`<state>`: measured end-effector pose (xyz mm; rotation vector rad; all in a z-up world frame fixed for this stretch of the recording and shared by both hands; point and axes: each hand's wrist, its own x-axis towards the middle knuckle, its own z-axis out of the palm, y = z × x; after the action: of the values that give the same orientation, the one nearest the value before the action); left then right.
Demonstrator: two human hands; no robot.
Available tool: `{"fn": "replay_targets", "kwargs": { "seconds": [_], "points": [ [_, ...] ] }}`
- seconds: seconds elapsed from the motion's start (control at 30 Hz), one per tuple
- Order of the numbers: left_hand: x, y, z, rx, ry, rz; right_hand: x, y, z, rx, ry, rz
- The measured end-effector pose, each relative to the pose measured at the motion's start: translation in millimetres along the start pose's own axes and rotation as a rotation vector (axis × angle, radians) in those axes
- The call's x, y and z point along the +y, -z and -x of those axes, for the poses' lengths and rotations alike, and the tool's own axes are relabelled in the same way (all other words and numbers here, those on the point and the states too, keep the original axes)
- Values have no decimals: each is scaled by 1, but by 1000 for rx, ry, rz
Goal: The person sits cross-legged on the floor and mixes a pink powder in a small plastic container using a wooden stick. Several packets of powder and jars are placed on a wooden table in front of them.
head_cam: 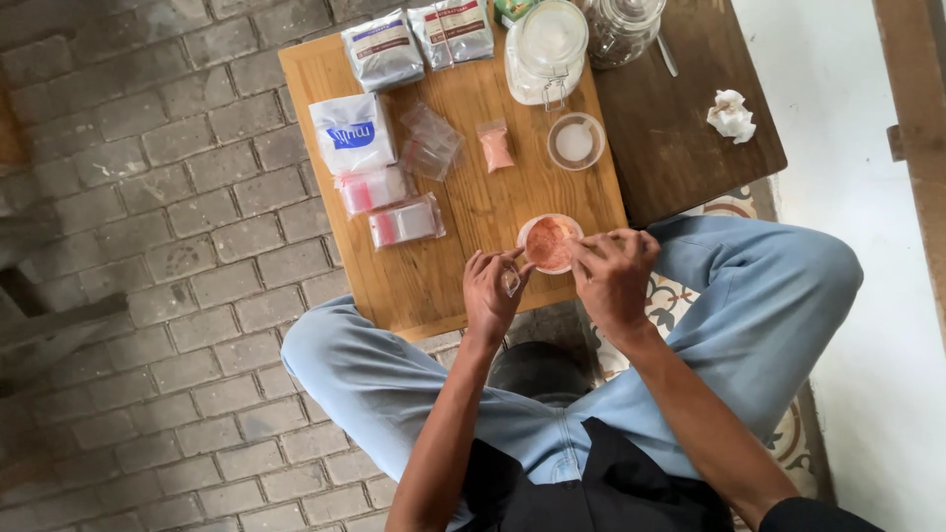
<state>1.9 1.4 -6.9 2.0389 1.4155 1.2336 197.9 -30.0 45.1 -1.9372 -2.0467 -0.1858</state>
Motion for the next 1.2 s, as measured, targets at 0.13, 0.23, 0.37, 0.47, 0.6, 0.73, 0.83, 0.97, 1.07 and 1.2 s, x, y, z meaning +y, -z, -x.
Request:
{"fn": "replay_targets", "kwargs": {
  "seconds": [0.13, 0.23, 0.37, 0.47, 0.6, 0.73, 0.83, 0.97, 1.07, 1.2],
  "points": [
    [3, 2, -3, -13, 3, 11, -4, -9, 0, -26, -21, -19],
    [5, 4, -5, 0, 11, 14, -10, 1, -5, -1, -4, -95],
    [6, 5, -5, -2, 17, 11, -1, -10, 0, 30, -48, -154],
    [4, 3, -3, -12, 13, 11, -3, -13, -4, 11, -95, -264],
    [4, 4, -4, -10, 16, 21, 0, -7, -9, 62, -167, -268],
    [6, 4, -4, -1, 17, 20, 2, -6, -7, 74, -207, -284],
    [7, 6, -7, 1, 12, 18, -4, -10, -10, 74, -216, -315],
    [9, 9, -10, 31, 19, 4, -12, -18, -12, 42, -240, -374],
    [2, 6, -7, 89, 36, -48, -18, -18, -14, 33, -267, -413],
    [0, 7, -6, 149, 30, -186, -14, -35, -7, 32, -320, -435]
  ]
}}
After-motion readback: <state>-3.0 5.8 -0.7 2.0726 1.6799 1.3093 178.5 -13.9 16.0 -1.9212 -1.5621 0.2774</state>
